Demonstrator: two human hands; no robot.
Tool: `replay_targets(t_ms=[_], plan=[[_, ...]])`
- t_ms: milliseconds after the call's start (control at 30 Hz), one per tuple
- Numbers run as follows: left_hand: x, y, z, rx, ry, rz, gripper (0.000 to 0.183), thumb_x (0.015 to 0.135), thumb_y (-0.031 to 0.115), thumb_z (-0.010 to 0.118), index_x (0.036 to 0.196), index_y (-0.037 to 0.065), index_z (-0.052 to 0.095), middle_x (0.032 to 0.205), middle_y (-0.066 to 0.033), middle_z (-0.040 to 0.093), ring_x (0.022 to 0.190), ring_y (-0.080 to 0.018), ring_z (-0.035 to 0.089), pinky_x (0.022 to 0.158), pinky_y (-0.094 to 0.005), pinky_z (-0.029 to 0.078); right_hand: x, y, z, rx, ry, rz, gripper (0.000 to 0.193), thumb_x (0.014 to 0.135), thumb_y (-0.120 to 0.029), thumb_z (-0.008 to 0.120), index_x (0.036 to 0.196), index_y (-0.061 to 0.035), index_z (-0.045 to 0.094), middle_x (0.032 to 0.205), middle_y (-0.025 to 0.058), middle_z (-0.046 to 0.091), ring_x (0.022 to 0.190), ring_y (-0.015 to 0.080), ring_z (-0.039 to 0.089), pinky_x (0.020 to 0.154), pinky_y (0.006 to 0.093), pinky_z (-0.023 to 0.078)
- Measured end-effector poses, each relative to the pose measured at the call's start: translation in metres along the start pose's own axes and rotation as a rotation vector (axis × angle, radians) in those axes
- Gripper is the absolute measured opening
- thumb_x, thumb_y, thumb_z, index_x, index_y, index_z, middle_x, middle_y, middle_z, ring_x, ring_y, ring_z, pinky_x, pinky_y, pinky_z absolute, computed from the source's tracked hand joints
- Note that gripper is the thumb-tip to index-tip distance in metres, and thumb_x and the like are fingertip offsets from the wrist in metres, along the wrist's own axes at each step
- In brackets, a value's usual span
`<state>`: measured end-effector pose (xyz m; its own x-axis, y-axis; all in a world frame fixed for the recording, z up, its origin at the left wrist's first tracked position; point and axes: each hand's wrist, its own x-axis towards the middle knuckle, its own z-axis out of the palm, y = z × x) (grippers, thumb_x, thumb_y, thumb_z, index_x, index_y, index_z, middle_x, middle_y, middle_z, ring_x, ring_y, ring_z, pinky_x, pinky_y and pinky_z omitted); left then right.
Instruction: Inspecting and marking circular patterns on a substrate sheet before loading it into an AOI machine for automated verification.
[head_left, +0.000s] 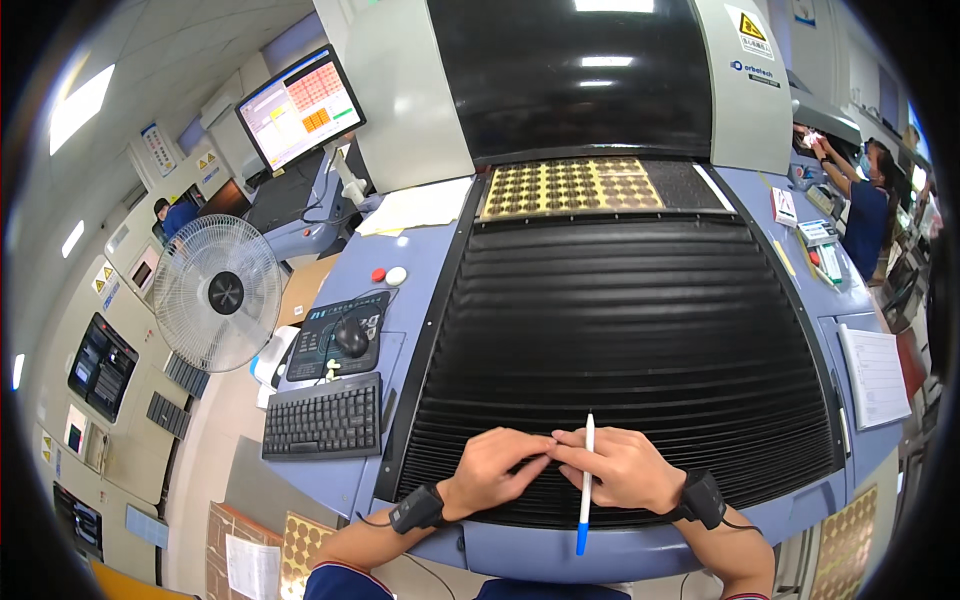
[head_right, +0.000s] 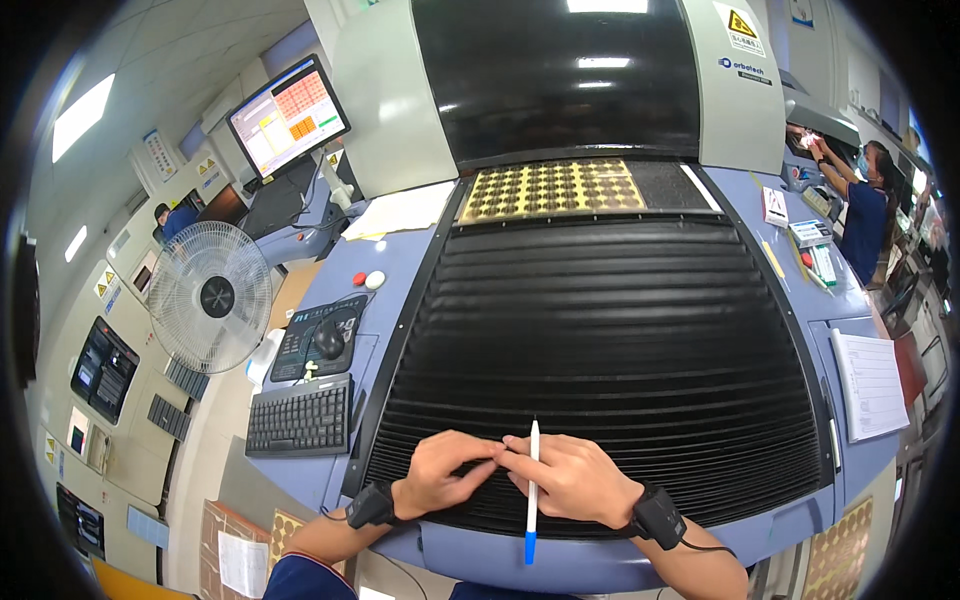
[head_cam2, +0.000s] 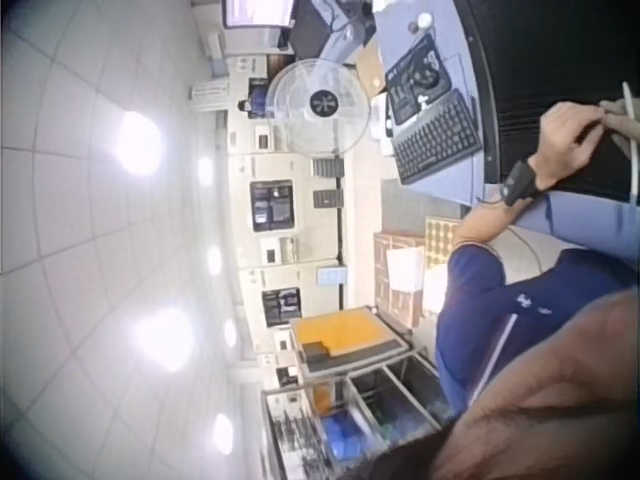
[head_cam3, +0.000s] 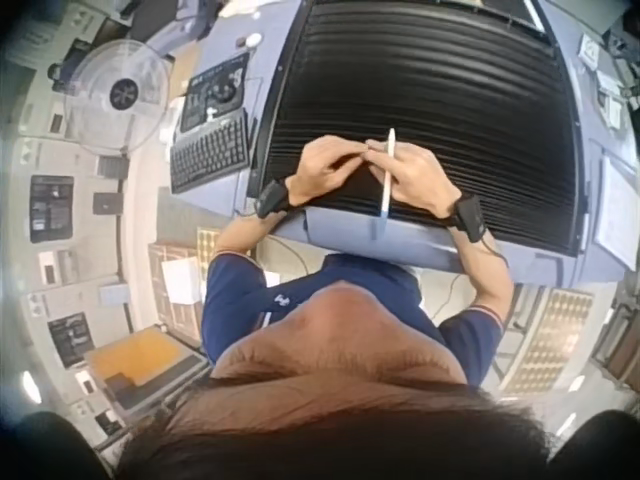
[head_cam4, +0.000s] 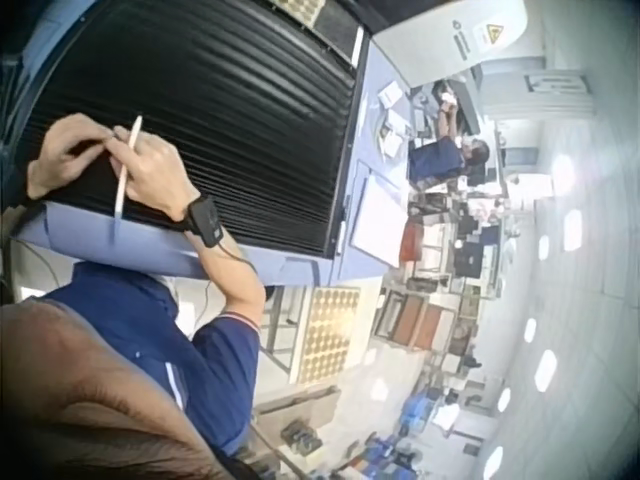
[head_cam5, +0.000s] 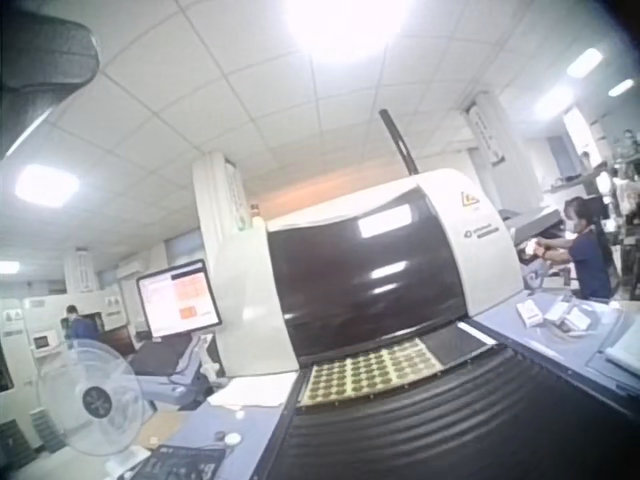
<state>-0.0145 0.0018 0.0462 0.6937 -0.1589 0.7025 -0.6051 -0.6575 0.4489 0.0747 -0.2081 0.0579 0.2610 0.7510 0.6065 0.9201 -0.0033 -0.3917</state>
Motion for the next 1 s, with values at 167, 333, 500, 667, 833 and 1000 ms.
replay_targets(t_ms=[167, 333, 500, 667, 833, 1000], plan=[[-0.004, 0.003, -0.003, -0.004, -0.073, 0.125, 0.022, 0.078, 0.002, 0.079, 0.098, 0.003, 0.069, 0.094, -0.0079, 0.075, 0.079, -0.023, 0.073, 0.065, -0.0315, 0.058, 0.001, -0.001, 0.002, 0.032, 0.074, -0.063, 0.026, 0.076, -0.007, 0.076, 0.102, -0.0054, 0.071, 0.091, 0.0104, 0.074, 0.077, 0.0228, 0.073, 0.065, 0.0314, 0.06], [-0.006, 0.008, -0.006, 0.009, -0.09, 0.143, 0.02, 0.079, 0.004, 0.079, 0.097, 0.003, 0.069, 0.093, -0.0079, 0.075, 0.078, -0.0228, 0.073, 0.064, -0.0311, 0.058, 0.002, -0.005, 0.006, 0.015, 0.089, -0.102, 0.023, 0.073, -0.003, 0.075, 0.096, -0.0043, 0.071, 0.098, 0.0105, 0.075, 0.075, 0.0222, 0.073, 0.062, 0.0293, 0.059], [-0.003, 0.012, -0.005, 0.024, -0.07, -0.05, 0.02, 0.08, 0.005, 0.079, 0.097, 0.003, 0.069, 0.089, -0.0076, 0.073, 0.078, -0.0228, 0.073, 0.063, -0.0304, 0.058, 0.001, -0.004, 0.008, 0.068, 0.138, -0.042, 0.033, 0.071, 0.0, 0.075, 0.103, -0.0044, 0.069, 0.098, 0.0106, 0.075, 0.071, 0.0228, 0.071, 0.061, 0.03, 0.058], [-0.005, 0.001, 0.002, -0.01, 0.004, -0.02, 0.022, 0.078, 0.0, 0.078, 0.1, 0.0, 0.071, 0.094, -0.0113, 0.075, 0.075, -0.0244, 0.074, 0.064, -0.0304, 0.059, -0.003, -0.008, 0.009, 0.141, 0.097, -0.03, 0.038, 0.07, 0.002, 0.074, 0.108, -0.0033, 0.068, 0.095, 0.0107, 0.075, 0.065, 0.0235, 0.069, 0.058, 0.0316, 0.057], [-0.008, 0.005, -0.001, 0.021, -0.003, 0.009, 0.026, 0.079, -0.002, 0.077, 0.104, 0.0, 0.072, 0.103, -0.0136, 0.076, 0.076, -0.0243, 0.075, 0.065, -0.0297, 0.06, -0.003, -0.006, 0.014, 0.17, 0.17, -0.034, 0.042, 0.071, 0.003, 0.072, 0.112, -0.0027, 0.067, 0.082, 0.0096, 0.072, 0.061, 0.0244, 0.067, 0.055, 0.033, 0.054], [-0.008, 0.001, 0.001, 0.041, 0.006, 0.009, 0.023, 0.082, 0.002, 0.075, 0.105, 0.002, 0.072, 0.1, -0.0112, 0.076, 0.079, -0.0235, 0.075, 0.065, -0.0295, 0.06, -0.005, -0.008, 0.012, 0.166, 0.119, 0.024, 0.044, 0.07, 0.005, 0.072, 0.113, -0.0017, 0.066, 0.081, 0.0119, 0.071, 0.06, 0.025, 0.066, 0.055, 0.0334, 0.053]])
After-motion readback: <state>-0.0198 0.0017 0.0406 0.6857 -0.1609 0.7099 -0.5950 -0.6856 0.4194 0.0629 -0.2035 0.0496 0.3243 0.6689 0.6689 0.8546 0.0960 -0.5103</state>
